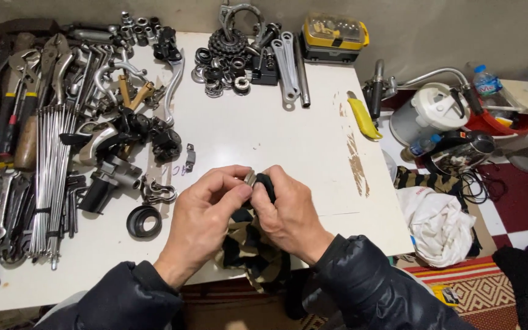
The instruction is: The person cleans a small black mechanical part using a cloth. They wipe the part thoroughly, turning it over in their hands to clean different sides. The person then picks up a second similar part and cleans it in the same manner.
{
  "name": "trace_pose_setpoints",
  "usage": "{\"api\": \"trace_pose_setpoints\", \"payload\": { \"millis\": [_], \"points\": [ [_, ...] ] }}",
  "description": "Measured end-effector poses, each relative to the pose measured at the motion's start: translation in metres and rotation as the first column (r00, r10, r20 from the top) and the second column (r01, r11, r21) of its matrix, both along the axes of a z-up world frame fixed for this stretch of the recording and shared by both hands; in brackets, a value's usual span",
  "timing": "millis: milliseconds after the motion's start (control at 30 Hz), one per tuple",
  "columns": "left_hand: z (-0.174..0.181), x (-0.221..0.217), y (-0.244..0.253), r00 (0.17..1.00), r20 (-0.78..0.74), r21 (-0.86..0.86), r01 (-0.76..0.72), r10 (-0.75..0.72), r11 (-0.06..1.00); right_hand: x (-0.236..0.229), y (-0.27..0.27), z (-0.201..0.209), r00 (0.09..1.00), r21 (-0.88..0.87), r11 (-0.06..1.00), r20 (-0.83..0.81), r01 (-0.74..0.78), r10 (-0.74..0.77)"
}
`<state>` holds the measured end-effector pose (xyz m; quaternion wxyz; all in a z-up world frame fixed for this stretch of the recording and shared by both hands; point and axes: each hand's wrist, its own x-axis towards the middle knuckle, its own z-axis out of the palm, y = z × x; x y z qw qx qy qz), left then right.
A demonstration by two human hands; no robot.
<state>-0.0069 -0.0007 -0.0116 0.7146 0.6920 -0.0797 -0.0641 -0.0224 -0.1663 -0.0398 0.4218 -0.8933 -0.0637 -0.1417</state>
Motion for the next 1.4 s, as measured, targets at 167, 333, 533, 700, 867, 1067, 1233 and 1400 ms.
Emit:
{"api": "trace_pose_setpoints", "payload": {
  "millis": [167, 333, 533, 700, 867, 1067, 1233, 1400],
  "points": [
    [0.006, 0.0, -0.002, 0.993, 0.117, 0.09, -0.038, 0.028, 0.995, 0.0, 0.014, 0.028, 0.875, 0.565, 0.792, -0.477, 0.232, 0.085],
    [0.01, 0.023, -0.001, 0.949, -0.221, 0.124, -0.202, 0.225, 0.971, 0.002, -0.007, 0.043, 0.902, 0.359, 0.924, -0.43, 0.13, 0.04],
    [-0.032, 0.065, 0.01, 0.932, -0.312, 0.04, -0.182, 0.186, 0.982, 0.002, -0.041, 0.023, 0.99, -0.373, 0.927, -0.142, -0.035, -0.02],
    [-0.052, 0.095, 0.007, 0.914, -0.364, 0.132, -0.139, 0.178, 0.981, -0.002, -0.042, 0.024, 0.984, -0.49, 0.866, -0.177, -0.095, 0.008],
    [-0.064, 0.122, -0.005, 0.898, -0.389, 0.226, -0.122, 0.205, 0.966, -0.007, -0.041, 0.028, 0.981, -0.483, 0.87, -0.193, -0.103, 0.009],
    [-0.065, 0.154, -0.023, 0.838, -0.492, 0.23, -0.136, 0.235, 0.964, -0.012, -0.042, 0.014, 0.995, -0.534, 0.84, -0.082, -0.099, 0.065],
    [-0.086, 0.185, -0.024, 0.859, -0.393, 0.415, -0.154, 0.33, 0.897, -0.014, -0.042, 0.012, 0.998, -0.54, 0.839, -0.023, -0.066, 0.064],
    [-0.076, 0.177, -0.021, 0.973, -0.117, 0.742, -0.049, 0.201, 0.669, -0.015, -0.042, 0.011, 0.995, -0.532, 0.842, -0.074, -0.09, 0.059]
  ]
}}
